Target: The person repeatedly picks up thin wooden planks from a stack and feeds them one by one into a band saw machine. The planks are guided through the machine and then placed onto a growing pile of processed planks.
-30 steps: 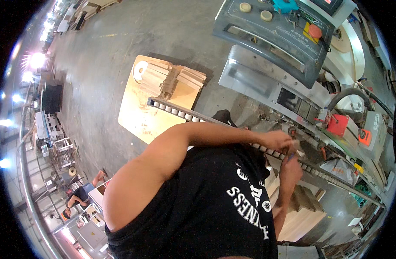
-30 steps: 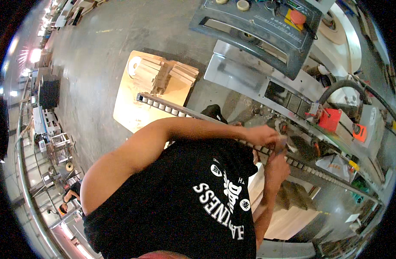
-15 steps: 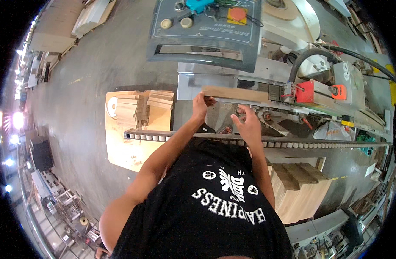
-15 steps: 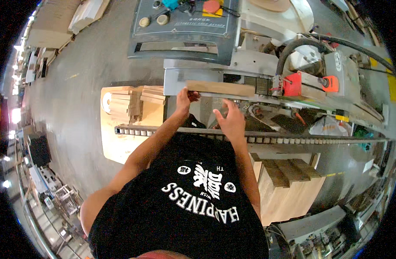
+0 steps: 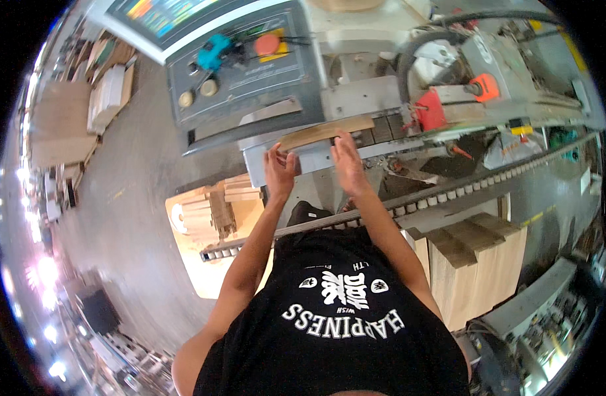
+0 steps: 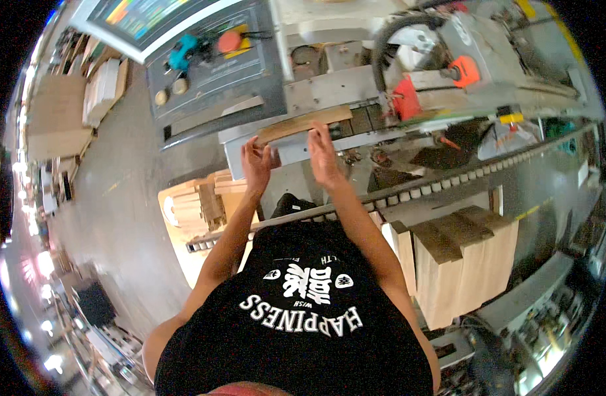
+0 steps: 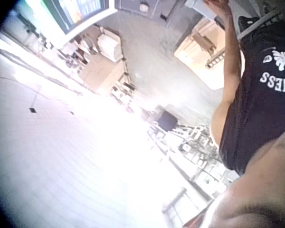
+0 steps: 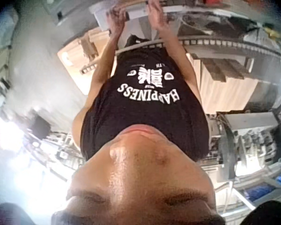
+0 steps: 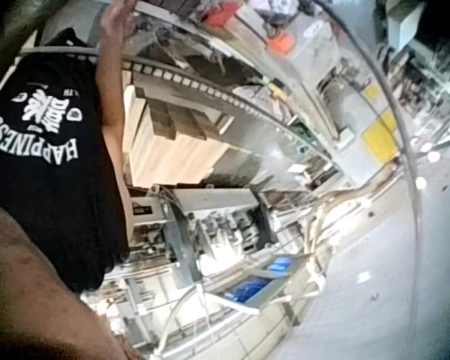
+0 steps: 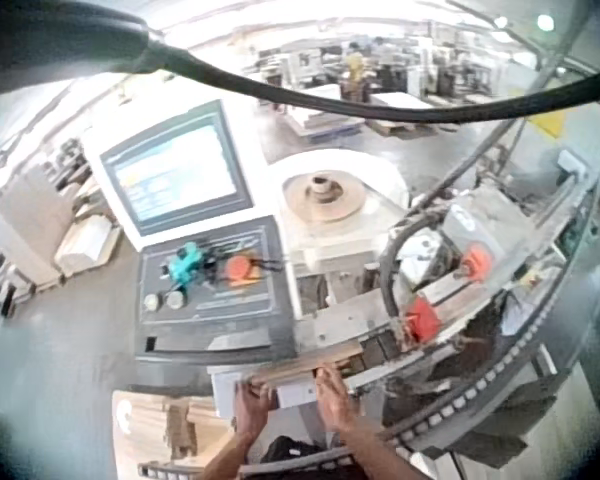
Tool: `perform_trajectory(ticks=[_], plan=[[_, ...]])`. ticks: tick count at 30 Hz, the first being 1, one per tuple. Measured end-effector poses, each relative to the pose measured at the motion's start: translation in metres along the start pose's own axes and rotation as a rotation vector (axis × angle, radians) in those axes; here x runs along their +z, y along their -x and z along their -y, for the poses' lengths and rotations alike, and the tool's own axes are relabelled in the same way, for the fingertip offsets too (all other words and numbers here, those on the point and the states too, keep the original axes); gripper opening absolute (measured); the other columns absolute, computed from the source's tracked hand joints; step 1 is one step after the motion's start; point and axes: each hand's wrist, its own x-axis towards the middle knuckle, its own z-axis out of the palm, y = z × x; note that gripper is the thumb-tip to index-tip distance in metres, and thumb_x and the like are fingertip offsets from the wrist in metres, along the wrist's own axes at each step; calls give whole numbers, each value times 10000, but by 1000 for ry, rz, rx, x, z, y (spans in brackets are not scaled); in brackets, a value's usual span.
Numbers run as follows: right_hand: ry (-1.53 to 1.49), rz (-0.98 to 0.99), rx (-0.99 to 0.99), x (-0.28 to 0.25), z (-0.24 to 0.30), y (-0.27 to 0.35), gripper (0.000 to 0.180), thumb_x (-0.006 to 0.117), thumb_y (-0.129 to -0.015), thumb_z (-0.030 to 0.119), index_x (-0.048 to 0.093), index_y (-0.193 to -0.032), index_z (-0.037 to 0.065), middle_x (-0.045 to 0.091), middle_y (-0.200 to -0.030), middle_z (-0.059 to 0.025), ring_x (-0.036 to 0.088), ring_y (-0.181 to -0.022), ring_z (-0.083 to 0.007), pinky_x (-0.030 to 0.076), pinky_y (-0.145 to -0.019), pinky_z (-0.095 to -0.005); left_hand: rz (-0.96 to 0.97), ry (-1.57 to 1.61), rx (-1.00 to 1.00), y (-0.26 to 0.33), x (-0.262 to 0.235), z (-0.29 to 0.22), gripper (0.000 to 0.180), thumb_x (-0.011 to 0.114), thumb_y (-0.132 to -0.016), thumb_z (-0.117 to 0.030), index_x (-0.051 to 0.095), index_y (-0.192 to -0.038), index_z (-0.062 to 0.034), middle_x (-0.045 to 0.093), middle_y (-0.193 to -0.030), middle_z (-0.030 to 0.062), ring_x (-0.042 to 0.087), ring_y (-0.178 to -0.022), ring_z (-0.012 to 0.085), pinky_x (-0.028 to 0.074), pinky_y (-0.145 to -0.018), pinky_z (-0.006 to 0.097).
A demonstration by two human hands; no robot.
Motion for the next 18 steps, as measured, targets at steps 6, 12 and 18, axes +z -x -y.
perform_trajectory(ticks=[6, 12, 18], plan=[[100, -16, -18, 16, -6, 5, 698, 723, -1030, 418, 446, -1604, 133, -129, -1796, -165, 4, -1669, -271, 90, -1322, -411, 212, -365, 409, -43, -11, 32, 477, 776, -946, -316, 662, -1404, -244, 613, -1274, 86, 574, -1209, 324, 402, -1050, 487], [3, -43, -108, -3, 2, -6, 635, 711, -1007, 489, 541, -1509, 140, -241, -1773, -220, -36, -1673, -294, 75, -1324, -416, 250, -428, 666, -59, 6, 15, 448, 777, -941, -251, 685, -1378, -274, 634, -1240, 63, 590, -1136, 288, 393, -1025, 496], [-16, -154, -257, -19, 32, -11, 478, 659, -1055, 413, 595, -1438, 135, -223, -1780, -212, 28, -1672, -277, 136, -1324, -419, 268, -391, 582, -49, 52, -27, 389, 722, -968, -202, 679, -1355, -225, 619, -1212, 94, 574, -1172, 336, 379, -1038, 527]])
